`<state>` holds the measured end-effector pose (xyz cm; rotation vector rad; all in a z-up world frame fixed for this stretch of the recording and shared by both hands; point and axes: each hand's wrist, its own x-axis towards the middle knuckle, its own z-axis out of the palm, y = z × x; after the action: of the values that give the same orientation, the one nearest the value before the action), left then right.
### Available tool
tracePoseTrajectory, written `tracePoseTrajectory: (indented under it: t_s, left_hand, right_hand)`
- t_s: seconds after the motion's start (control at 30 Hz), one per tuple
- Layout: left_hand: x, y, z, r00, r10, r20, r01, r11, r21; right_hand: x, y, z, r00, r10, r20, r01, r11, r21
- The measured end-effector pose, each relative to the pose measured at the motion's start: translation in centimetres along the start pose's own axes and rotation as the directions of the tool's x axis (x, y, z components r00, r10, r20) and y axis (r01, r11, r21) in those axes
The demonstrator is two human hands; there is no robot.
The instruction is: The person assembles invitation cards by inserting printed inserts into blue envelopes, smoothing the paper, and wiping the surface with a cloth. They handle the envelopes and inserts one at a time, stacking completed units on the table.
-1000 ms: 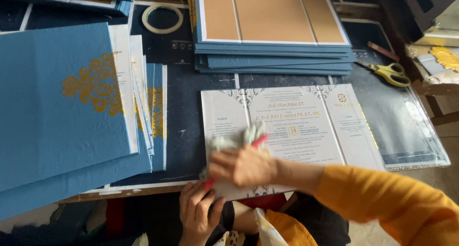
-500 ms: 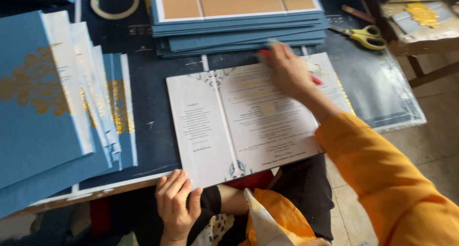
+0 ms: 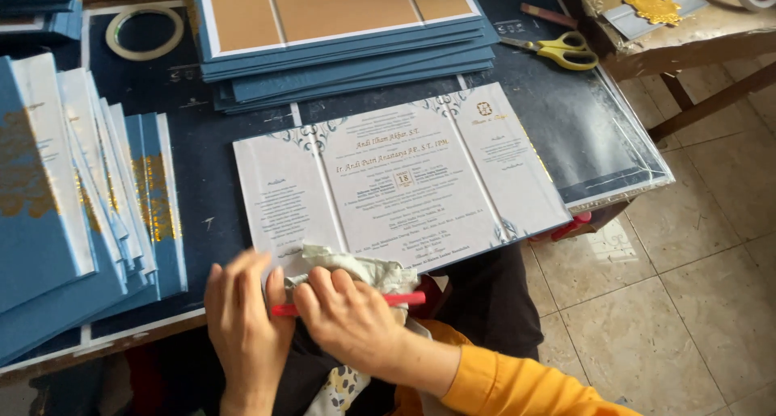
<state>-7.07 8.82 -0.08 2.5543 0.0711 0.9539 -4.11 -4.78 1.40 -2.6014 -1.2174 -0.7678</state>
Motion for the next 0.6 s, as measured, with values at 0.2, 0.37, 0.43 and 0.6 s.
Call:
tracePoseTrajectory:
  t_s: [0.2, 0.37, 0.43, 0.6]
  left_hand:
    - [2.2, -0.3, 3.1, 0.935, -0.08, 0.347, -0.013, 0.967, 0.256]
    - [3.5, 1.1, 4.7, 0.954, -0.081, 0.288, 0.0, 0.963, 0.271]
    - [3.2, 1.5, 4.9, 0.954, -0.092, 0.284, 0.022, 0.97, 0.241]
    - [3.2, 1.4, 5.2, 0.979, -0.055, 0.197, -0.025, 0.923, 0.384]
  right_hand:
    - [-9.2, 14.3, -0.1, 0.959, 0.241, 0.151, -0.242, 0.97, -0.007]
    - [-12.6, 27.5, 0.2, 0.751, 0.654, 0.085, -0.561, 0.701, -0.44]
    - [-12.1, 25.1, 0.6, 0.771, 0.637, -0.003, -0.55, 0.663, -0.507]
    - [-6.1, 10.0, -0.7, 0.964, -0.095, 0.248, 0.037, 0.973, 0.228]
